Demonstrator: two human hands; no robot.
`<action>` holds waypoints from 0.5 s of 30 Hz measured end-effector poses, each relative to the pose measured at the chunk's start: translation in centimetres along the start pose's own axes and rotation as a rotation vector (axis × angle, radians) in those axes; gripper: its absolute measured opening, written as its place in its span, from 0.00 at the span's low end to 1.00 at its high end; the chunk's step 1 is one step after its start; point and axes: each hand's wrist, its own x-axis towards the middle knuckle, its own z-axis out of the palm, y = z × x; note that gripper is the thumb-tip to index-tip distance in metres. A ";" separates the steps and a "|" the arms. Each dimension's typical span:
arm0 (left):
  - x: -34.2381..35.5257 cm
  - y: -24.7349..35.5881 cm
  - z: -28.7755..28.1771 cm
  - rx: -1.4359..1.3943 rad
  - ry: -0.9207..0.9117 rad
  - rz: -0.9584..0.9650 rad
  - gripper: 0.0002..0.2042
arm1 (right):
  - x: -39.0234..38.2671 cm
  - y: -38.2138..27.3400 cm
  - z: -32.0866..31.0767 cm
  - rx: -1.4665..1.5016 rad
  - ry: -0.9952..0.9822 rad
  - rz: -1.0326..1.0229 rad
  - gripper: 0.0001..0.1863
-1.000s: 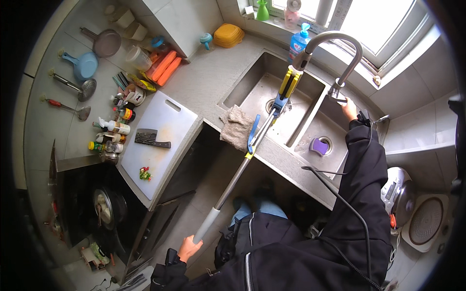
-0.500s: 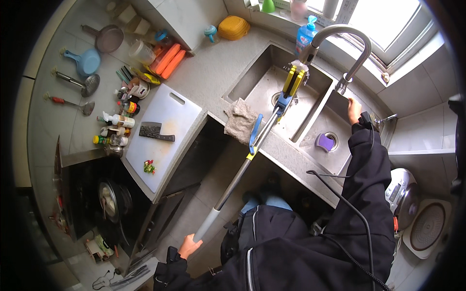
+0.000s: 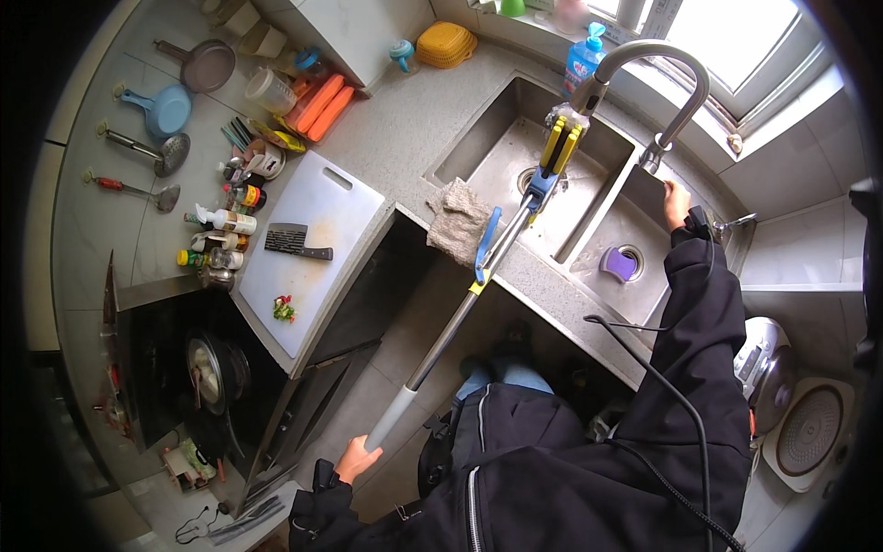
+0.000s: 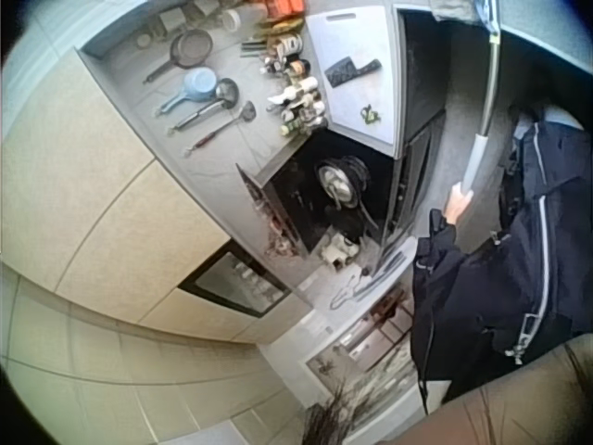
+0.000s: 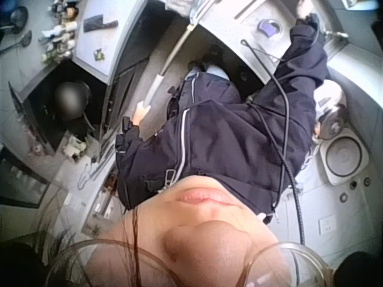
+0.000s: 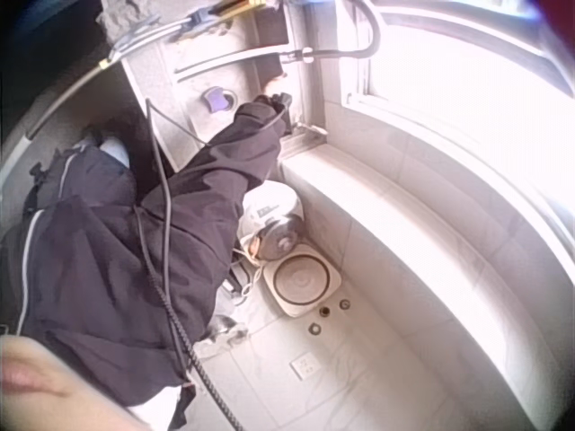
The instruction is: The person mops the tiled floor of a living and dining area using a flat mop, moving around furniture and into the kitchen. The person then rinses the mop head under the kitchen sink faucet.
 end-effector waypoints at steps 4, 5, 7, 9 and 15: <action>-0.1 0.1 0.2 -0.010 -0.017 -0.015 0.10 | 0.2 0.1 -0.2 0.029 0.006 -0.037 0.08; -0.1 0.0 0.3 -0.016 -0.023 -0.024 0.10 | 0.2 0.1 -0.2 0.036 -0.010 -0.027 0.08; -0.2 -0.1 0.5 -0.034 -0.031 -0.041 0.10 | 0.2 0.0 -0.4 0.042 -0.032 -0.012 0.08; -0.2 -0.2 0.7 -0.061 -0.042 -0.060 0.10 | 0.3 0.0 -0.6 0.035 -0.053 0.011 0.08; -0.2 -0.2 0.9 -0.049 -0.026 0.000 0.10 | 0.3 0.0 -0.5 0.038 -0.039 0.006 0.07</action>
